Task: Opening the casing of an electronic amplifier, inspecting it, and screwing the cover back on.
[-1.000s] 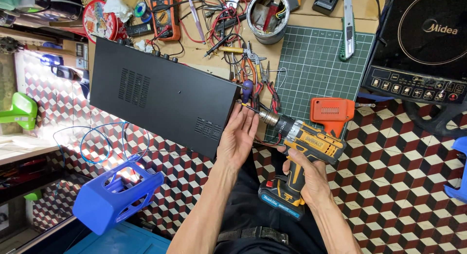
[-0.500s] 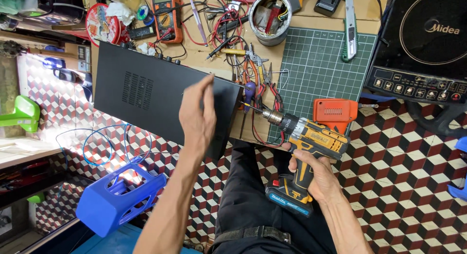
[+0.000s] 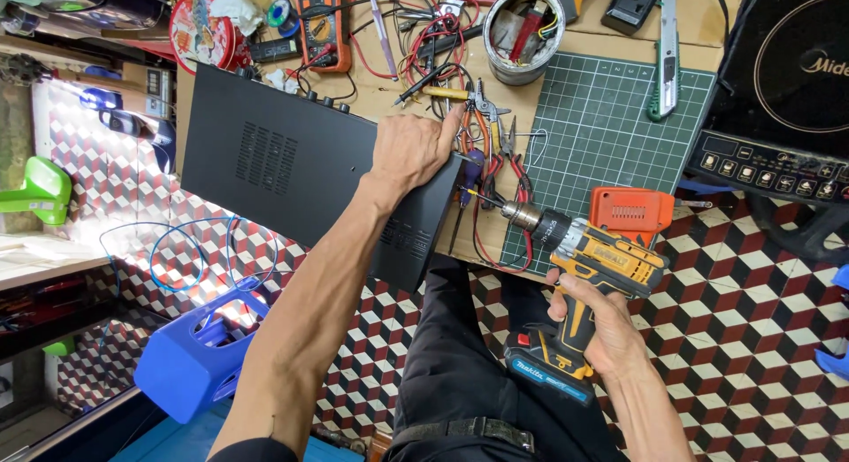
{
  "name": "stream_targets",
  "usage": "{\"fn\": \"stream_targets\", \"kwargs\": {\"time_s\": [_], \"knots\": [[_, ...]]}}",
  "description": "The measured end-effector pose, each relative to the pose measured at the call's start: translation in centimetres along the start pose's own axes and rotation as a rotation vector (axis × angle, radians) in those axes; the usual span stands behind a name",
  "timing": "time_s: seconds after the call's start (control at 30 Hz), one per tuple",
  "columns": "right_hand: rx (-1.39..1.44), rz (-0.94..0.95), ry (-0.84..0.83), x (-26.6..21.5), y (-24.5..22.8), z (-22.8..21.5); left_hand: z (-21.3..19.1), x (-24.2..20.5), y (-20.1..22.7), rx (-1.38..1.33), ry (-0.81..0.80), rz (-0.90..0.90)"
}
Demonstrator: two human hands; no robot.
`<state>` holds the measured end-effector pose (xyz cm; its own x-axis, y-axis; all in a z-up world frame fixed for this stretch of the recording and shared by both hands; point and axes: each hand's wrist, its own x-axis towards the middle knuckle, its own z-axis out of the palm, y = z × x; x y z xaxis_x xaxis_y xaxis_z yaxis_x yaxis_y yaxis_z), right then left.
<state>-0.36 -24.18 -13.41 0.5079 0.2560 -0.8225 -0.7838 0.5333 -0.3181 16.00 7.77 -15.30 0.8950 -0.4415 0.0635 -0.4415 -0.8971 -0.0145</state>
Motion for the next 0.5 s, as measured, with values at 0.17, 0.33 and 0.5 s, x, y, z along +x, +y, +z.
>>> {"fn": "stream_targets", "kwargs": {"time_s": [0.17, 0.33, 0.5], "knots": [[-0.021, 0.022, 0.059, 0.07, 0.11, 0.03, 0.09, 0.29, 0.29, -0.174, -0.172, -0.226], [-0.047, -0.005, 0.047, 0.2, 0.05, 0.24, -0.29, 0.46, 0.47, -0.235, -0.11, -0.265], [-0.054, -0.031, 0.013, 0.29, -0.12, 0.49, -0.21, 0.47, 0.43, -0.236, -0.13, -0.258]]}}
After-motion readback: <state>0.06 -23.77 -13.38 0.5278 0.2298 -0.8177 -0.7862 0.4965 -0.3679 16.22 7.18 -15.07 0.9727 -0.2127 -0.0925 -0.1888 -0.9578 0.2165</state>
